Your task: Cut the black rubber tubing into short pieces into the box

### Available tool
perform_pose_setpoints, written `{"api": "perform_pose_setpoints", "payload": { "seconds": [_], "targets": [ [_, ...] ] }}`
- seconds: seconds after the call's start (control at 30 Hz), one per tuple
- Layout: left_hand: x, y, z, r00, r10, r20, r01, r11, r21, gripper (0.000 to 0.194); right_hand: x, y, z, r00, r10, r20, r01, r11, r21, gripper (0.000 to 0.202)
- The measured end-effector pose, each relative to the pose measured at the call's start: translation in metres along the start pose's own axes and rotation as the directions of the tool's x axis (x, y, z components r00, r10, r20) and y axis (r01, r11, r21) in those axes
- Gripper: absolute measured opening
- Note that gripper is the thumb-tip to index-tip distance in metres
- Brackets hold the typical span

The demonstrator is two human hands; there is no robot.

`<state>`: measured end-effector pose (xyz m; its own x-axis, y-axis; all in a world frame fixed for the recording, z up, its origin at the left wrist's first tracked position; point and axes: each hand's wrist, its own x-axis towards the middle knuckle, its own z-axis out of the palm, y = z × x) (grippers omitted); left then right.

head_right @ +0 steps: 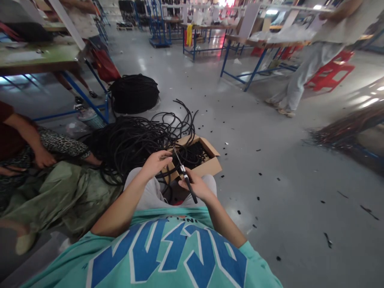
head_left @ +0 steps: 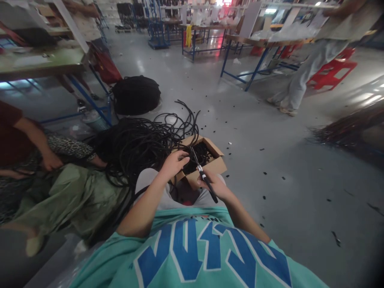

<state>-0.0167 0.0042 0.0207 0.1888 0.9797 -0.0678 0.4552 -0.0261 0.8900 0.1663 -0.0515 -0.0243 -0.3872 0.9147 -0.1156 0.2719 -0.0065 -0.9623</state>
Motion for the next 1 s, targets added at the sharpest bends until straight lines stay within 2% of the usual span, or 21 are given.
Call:
{"api": "perform_pose_setpoints", "payload": {
  "seconds": [0.17,0.27,0.5,0.7,1.0],
  "targets": [
    [-0.004,0.006,0.000,0.998,0.068,0.006,-0.068,0.978,0.199,0.022,-0.001,-0.002,-0.002,1.000,-0.010,-0.004,0.009,0.991,-0.136,0.056],
    [-0.007,0.009,0.001,0.997,0.063,0.038,-0.071,0.966,0.248,0.022,-0.001,-0.004,-0.003,0.999,-0.029,-0.026,0.024,0.986,-0.166,0.058],
    [-0.008,0.016,-0.004,0.994,0.079,0.077,-0.096,0.965,0.244,0.020,-0.002,-0.002,0.001,0.995,-0.055,-0.084,0.045,0.993,-0.112,0.054],
    [-0.004,0.015,-0.006,0.993,0.072,0.094,-0.094,0.962,0.258,0.020,-0.003,-0.002,0.004,0.992,-0.021,-0.126,0.012,0.998,-0.065,0.050],
    [-0.001,0.014,-0.007,0.988,0.073,0.132,-0.109,0.952,0.287,0.021,-0.004,-0.002,0.009,0.980,-0.014,-0.198,-0.005,0.995,-0.096,0.034]
  ]
}}
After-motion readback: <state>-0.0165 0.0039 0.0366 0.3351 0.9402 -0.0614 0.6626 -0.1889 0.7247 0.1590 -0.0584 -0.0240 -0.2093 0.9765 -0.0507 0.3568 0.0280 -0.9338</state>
